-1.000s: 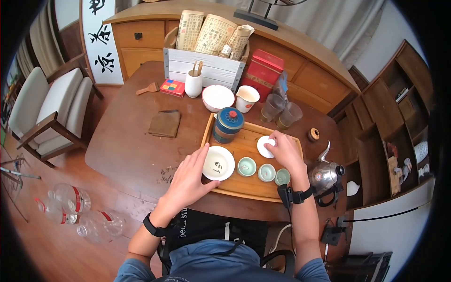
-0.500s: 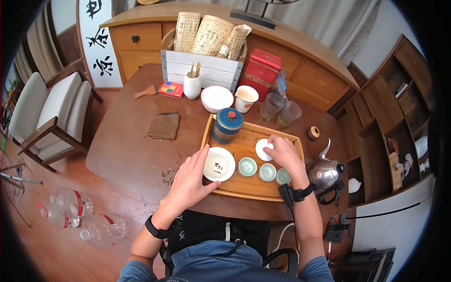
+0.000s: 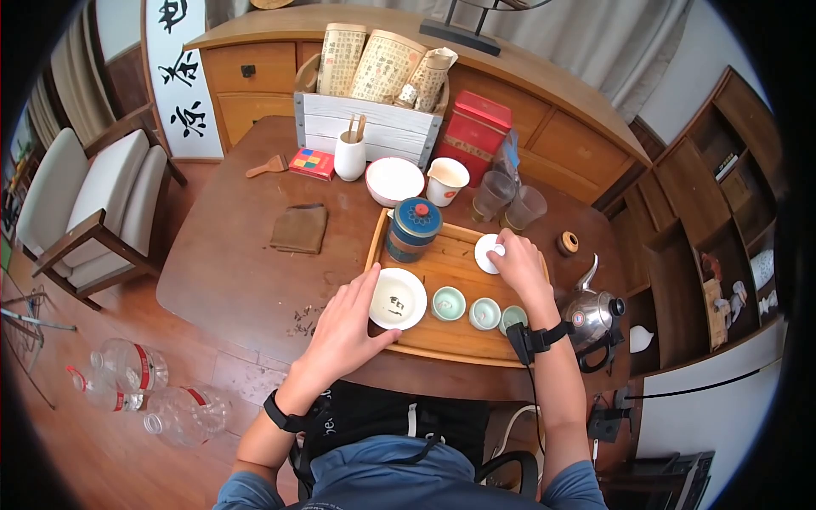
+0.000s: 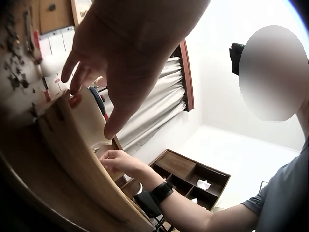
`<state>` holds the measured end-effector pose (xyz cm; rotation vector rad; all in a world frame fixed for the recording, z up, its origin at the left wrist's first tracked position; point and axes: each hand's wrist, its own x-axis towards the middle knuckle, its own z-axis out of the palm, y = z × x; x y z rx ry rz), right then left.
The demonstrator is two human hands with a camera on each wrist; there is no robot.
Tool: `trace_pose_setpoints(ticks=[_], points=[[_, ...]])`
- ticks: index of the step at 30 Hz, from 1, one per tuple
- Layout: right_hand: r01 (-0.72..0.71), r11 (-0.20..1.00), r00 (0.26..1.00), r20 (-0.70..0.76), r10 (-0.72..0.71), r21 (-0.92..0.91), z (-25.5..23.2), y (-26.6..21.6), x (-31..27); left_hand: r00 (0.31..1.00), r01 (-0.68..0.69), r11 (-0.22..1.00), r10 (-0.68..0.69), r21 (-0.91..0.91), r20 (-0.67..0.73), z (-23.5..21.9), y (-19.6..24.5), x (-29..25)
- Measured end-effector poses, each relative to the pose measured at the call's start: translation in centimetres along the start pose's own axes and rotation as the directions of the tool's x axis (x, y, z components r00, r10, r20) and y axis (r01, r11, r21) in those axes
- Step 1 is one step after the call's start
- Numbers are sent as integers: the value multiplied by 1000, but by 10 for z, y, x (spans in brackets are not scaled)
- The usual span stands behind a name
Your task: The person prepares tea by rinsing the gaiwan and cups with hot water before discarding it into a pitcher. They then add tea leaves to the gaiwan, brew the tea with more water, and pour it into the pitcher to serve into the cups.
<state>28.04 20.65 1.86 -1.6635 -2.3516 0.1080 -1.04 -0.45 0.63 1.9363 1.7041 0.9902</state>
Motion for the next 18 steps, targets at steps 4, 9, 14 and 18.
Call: trace_pose_setpoints(ticks=[4,9,14,18], points=[[-5,1000,1000,19,4,29,-19,-12,-10,1000,-3,1000,3,3,-2,1,-1,-1],[-26,984,969,246,-18,175,-70,-28,-36,1000,-14,1000,14,10,-4,1,-2,-1],[-21,999,888,459,1,38,-90,-29,-62,1000,-6,1000,6,1,-1,0,-2,0],[9,1000,867,498,-16,15,-84,-20,-70,1000,5,1000,-5,-6,3,0,0,0]])
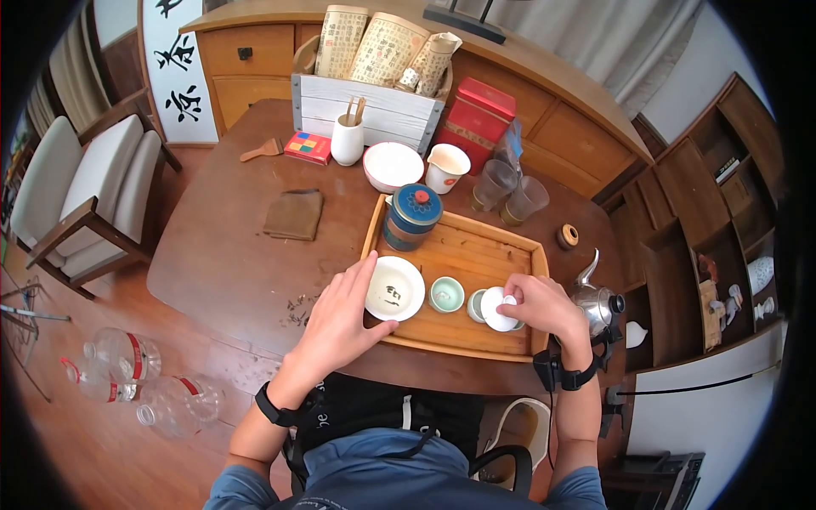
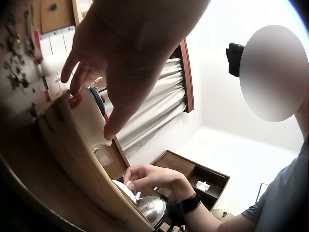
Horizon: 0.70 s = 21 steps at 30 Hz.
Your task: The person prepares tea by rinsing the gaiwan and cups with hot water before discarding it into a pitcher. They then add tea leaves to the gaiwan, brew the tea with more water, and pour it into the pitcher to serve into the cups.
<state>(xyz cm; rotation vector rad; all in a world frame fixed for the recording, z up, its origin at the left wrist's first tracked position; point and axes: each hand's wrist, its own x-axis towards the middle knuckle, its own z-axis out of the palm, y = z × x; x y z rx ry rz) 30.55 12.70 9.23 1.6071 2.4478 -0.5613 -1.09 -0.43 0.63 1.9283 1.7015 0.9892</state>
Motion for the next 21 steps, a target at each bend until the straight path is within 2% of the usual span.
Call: trace_pose_setpoints(ticks=[4,7,10,13,16,19,21], points=[[38,999,999,7,-38,-1,8,6,2,1000,-20,1000,20,5,-6,-1,0,1],[-45,995,999,4,45,-94,3,-5,-2,1000,-3,1000,3,-13,-2,0,-2,1],[-7,1000,1000,-27,7,-18,-12,-29,-7,1000,-6,1000,6,-25,-6,0,-2,1],[229,971,967,-127,-219,67,4,-32,3,1000,-3,1000,3,-19,-2,0,-1,1],[390,921,916,-104,-388,2,15,-53,12,1000,-5,1000,5,-8,-2,0,0,1],[450,891,884,-111,-455,-67,41,-59,25,1000,-17,1000,17,-5,-8,1,-2,1],[425,901,900,-65,-431,-87,47,-60,31,1000,-21,1000,21,-12,-10,1,-3,1]])
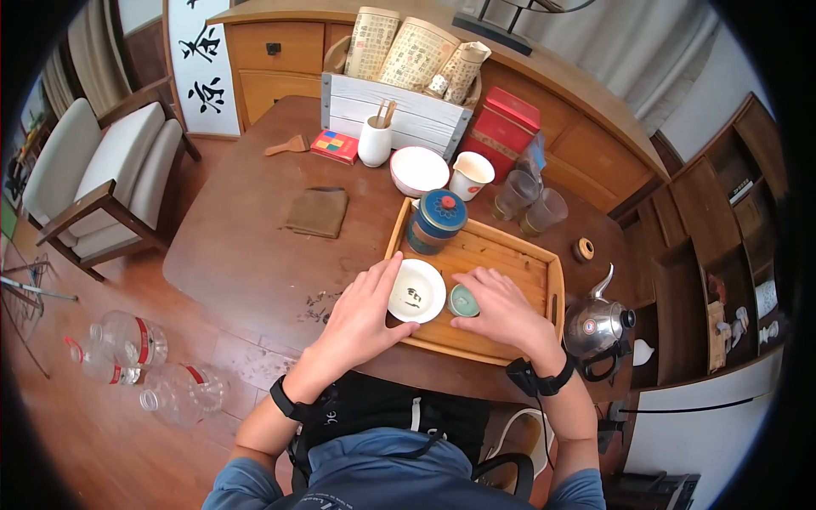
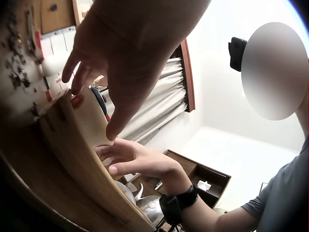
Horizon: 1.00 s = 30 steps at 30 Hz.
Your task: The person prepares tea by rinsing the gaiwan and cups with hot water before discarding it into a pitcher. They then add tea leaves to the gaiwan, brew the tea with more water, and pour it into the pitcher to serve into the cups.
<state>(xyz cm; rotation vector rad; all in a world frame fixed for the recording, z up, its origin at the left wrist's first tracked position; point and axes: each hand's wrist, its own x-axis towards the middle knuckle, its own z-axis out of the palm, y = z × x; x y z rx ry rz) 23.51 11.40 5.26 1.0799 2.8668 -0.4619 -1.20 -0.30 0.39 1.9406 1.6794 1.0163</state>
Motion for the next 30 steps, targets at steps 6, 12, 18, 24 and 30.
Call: trace_pose_setpoints(ticks=[6,12,18,24,30], points=[[-60,997,992,107,64,-39,-6,1,4,1000,-3,1000,3,5,-2,-1,1,0],[-90,991,991,-87,99,95,-45,-2,22,1000,8,1000,-8,12,4,0,0,1],[-30,996,924,-378,60,87,-67,-8,66,1000,17,1000,-17,11,9,-1,1,1],[-32,996,945,-321,57,83,-61,-5,104,1000,7,1000,-7,10,2,1,0,0],[-18,978,973,-220,64,207,-59,0,113,1000,-2,1000,2,12,-4,0,0,0]])
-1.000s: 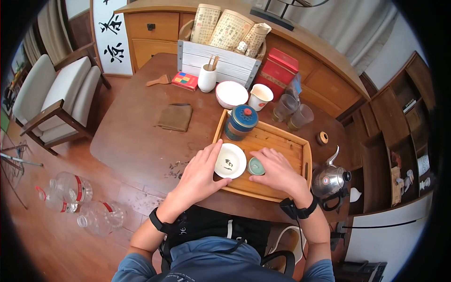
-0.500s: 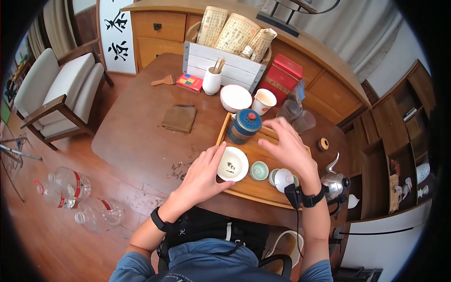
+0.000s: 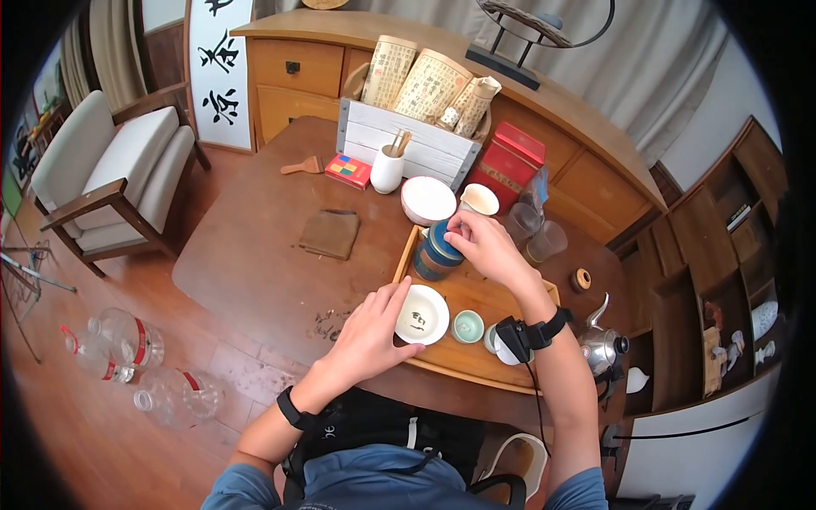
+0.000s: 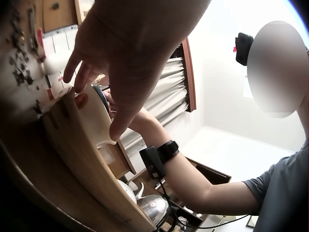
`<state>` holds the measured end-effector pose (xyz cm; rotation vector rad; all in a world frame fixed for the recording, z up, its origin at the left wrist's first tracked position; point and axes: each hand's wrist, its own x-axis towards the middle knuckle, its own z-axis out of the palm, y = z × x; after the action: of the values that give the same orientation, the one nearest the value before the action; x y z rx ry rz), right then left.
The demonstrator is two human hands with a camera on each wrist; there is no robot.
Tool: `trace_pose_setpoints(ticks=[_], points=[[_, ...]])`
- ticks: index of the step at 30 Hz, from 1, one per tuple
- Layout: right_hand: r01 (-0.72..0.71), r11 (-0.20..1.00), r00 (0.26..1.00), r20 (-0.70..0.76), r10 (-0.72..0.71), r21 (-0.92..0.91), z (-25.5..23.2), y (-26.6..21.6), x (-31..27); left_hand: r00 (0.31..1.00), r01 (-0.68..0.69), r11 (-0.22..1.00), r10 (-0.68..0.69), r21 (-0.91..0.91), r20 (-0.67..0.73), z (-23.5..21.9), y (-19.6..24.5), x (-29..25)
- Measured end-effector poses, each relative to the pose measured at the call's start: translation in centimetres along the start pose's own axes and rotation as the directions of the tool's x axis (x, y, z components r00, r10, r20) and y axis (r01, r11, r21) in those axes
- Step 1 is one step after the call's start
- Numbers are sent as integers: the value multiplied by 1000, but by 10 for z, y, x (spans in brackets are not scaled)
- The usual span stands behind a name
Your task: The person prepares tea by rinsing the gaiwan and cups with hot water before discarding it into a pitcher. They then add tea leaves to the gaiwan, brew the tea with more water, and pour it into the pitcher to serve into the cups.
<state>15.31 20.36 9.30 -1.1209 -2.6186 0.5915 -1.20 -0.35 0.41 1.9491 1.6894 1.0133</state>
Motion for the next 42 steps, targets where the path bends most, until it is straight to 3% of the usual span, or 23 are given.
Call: trace_pose_setpoints(ticks=[2,5,8,9,13,17,21,24,28,29,32,35,38,42], points=[[-6,1000,1000,7,6,-6,-2,4,0,1000,-5,1000,5,-4,-3,1,-1,0],[133,991,960,-249,-131,-7,-2,7,-4,1000,-11,1000,11,-2,-11,1,-1,0],[62,966,959,-283,12,251,-8,16,-1,1000,-15,1000,15,-4,-21,1,-2,0],[111,921,942,-336,23,374,-3,24,2,1000,-19,1000,19,-6,-21,1,-2,0],[58,960,976,-219,4,274,-2,22,-6,1000,-14,1000,14,3,-15,1,-1,1],[98,924,925,-376,53,370,-1,24,-6,1000,-15,1000,15,4,-22,1,-2,0],[43,974,969,-247,14,223,-13,16,-13,1000,3,1000,-3,6,-5,0,1,0],[147,882,876,-473,95,449,-3,32,-6,1000,-10,1000,10,-4,-10,1,-1,0],[42,965,957,-289,36,259,-5,32,-18,1000,-15,1000,15,9,-13,1,-2,1],[67,945,934,-352,53,320,-1,37,-18,1000,-19,1000,19,11,-17,2,-2,1],[45,930,954,-293,69,365,0,46,-21,1000,-12,1000,12,9,-18,2,-2,0],[6,952,945,-312,95,308,-5,45,-28,1000,-3,1000,3,9,-6,1,-2,0],[-46,971,960,-259,109,236,-17,50,-36,1000,-3,1000,3,4,-13,2,-2,0],[-162,983,983,-71,168,86,-24,76,-49,1000,4,1000,-4,-2,-9,2,-1,0]])
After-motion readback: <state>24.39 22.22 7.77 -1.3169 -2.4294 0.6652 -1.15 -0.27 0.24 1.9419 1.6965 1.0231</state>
